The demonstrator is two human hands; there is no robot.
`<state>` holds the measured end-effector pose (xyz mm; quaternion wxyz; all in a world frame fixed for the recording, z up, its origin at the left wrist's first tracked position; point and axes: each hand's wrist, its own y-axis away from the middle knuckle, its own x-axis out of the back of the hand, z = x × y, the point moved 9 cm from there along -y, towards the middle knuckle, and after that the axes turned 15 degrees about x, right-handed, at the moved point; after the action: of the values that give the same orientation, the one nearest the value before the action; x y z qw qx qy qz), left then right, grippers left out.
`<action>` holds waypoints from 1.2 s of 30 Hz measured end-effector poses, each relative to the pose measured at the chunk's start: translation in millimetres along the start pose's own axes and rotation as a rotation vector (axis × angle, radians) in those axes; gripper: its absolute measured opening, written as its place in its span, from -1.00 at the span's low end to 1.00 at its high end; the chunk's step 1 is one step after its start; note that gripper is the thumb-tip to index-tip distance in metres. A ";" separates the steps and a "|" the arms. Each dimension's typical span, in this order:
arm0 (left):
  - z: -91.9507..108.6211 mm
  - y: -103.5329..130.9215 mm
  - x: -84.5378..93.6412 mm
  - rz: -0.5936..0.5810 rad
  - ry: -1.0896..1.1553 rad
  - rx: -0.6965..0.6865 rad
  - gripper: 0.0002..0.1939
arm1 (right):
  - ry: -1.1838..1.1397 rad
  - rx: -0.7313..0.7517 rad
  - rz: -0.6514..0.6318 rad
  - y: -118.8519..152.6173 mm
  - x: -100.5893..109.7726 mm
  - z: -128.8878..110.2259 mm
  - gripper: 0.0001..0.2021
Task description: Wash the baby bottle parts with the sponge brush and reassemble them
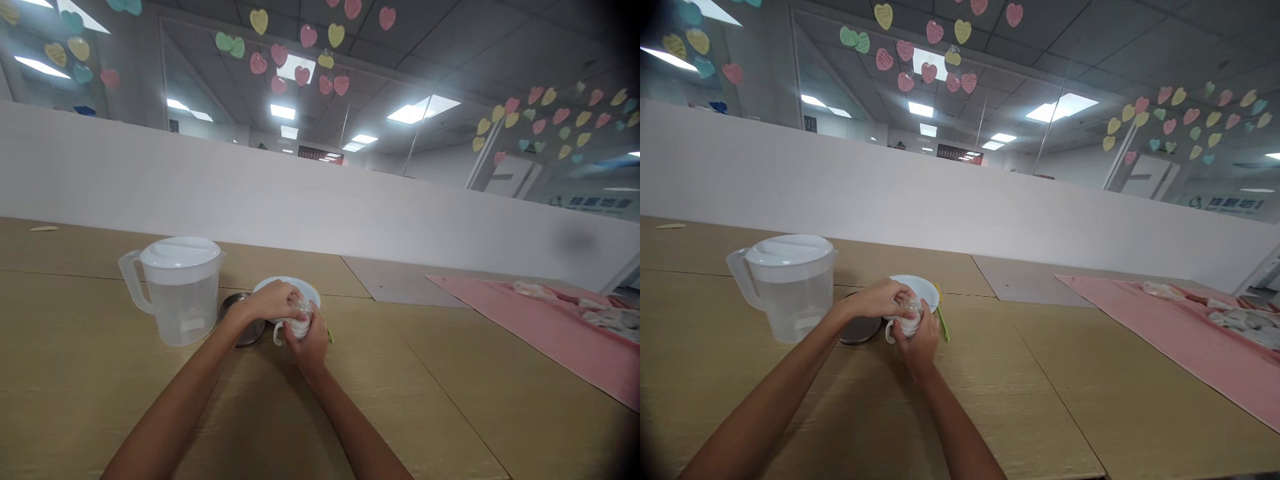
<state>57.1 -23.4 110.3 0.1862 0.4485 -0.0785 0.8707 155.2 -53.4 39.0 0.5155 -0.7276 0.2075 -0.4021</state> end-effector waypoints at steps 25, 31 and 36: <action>-29.3 -9.4 26.8 0.332 -0.294 0.113 -0.52 | 0.004 -0.028 -0.078 -4.8 -1.0 -1.0 -0.42; -64.9 -36.8 -19.6 0.076 -0.381 0.195 -0.49 | 0.012 0.006 -0.063 -6.1 0.5 -3.7 -0.46; -31.0 -18.7 -14.5 -0.016 -0.149 0.020 -0.46 | 0.001 -0.014 -0.068 -5.8 0.0 -1.7 -0.43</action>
<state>48.8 -0.5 79.9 0.1823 0.5143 -0.0800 0.8342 153.2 -52.2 44.6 0.4963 -0.7377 0.1859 -0.4183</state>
